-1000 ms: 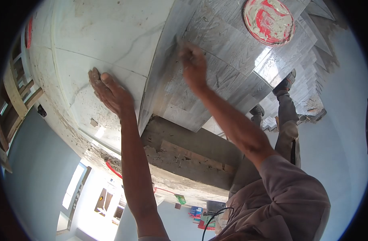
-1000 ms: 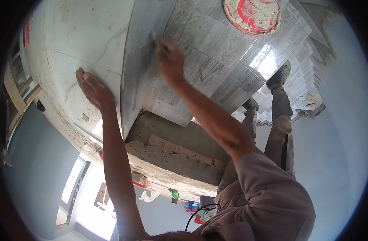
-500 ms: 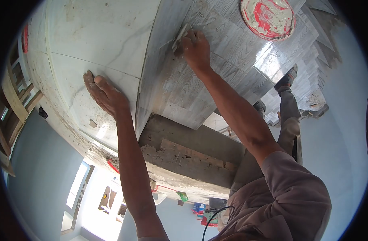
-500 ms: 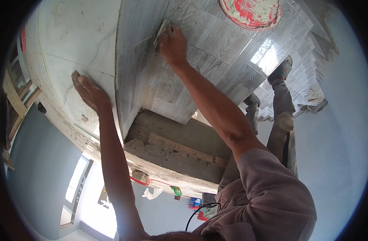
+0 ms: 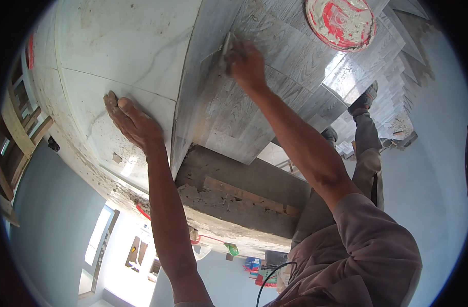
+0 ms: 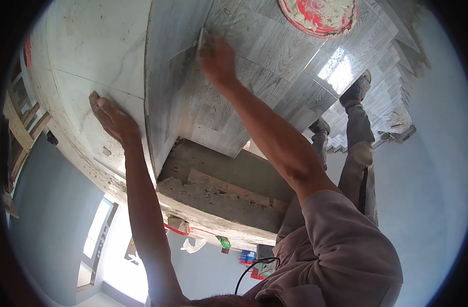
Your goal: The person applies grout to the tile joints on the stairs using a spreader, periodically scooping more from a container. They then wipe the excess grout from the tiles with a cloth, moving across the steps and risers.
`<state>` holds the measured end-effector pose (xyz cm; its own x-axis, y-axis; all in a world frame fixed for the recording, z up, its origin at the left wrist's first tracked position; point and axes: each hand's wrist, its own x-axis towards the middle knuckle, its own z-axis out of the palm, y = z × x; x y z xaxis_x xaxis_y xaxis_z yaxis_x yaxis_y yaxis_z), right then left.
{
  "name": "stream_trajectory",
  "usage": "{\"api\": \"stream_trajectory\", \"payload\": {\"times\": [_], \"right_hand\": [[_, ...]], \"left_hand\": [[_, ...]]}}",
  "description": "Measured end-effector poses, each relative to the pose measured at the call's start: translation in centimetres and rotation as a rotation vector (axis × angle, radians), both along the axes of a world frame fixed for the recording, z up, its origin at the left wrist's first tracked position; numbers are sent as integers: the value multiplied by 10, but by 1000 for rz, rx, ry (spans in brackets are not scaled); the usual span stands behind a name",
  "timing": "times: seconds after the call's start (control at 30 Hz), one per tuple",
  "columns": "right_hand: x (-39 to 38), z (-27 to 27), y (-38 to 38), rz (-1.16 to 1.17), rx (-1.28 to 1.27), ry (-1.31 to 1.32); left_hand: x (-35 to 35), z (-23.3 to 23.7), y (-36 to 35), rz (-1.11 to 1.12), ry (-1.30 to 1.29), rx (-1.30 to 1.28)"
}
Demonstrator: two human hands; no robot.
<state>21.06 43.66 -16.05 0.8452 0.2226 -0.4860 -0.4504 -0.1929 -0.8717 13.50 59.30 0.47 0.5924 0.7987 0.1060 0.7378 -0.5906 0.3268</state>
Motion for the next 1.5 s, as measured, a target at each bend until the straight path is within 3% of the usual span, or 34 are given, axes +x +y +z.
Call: {"api": "stream_trajectory", "payload": {"times": [0.1,0.2,0.27,0.3,0.37,0.4,0.47,0.5,0.57,0.67,0.77,0.87,0.97,1.1,1.17,1.3,1.37,1.5], "right_hand": [[-15,16,7,-22,35,25],[-17,30,-19,97,154,22],[7,31,-17,-58,279,439],[7,20,-9,-61,280,442],[3,-3,11,8,-36,-61],[2,5,4,10,-38,-65],[-6,36,-18,94,266,74],[-4,36,-19,96,267,75],[-2,35,-18,-247,532,412],[15,18,0,-255,457,575],[6,23,-8,-100,446,431],[-1,38,-23,-87,488,441],[14,23,-18,-172,490,607],[17,-6,-13,-75,443,605],[10,-19,-12,-13,409,422],[7,0,-29,64,475,441],[10,0,-14,-99,437,510],[-3,50,-14,-39,402,368]], "left_hand": [[0,-1,1,8,-11,-6],[0,-2,0,9,-14,-11],[1,-2,1,11,-16,-7],[0,-1,1,6,-9,0],[0,-1,1,4,-11,5],[0,-2,2,10,-16,-4],[-2,-1,2,20,-13,-14],[0,-1,1,12,-12,-3],[0,-1,0,2,-7,9],[2,-1,2,1,-18,14],[-1,-1,3,-15,-8,20],[-1,-2,2,-3,-19,11],[-1,-1,4,-18,-58,-5],[-2,-2,2,-9,-41,-8],[-2,-1,4,-11,-47,4],[-1,-2,4,-13,-55,-11],[0,-1,3,-19,-68,-21],[2,-1,3,-8,-61,1]]}}
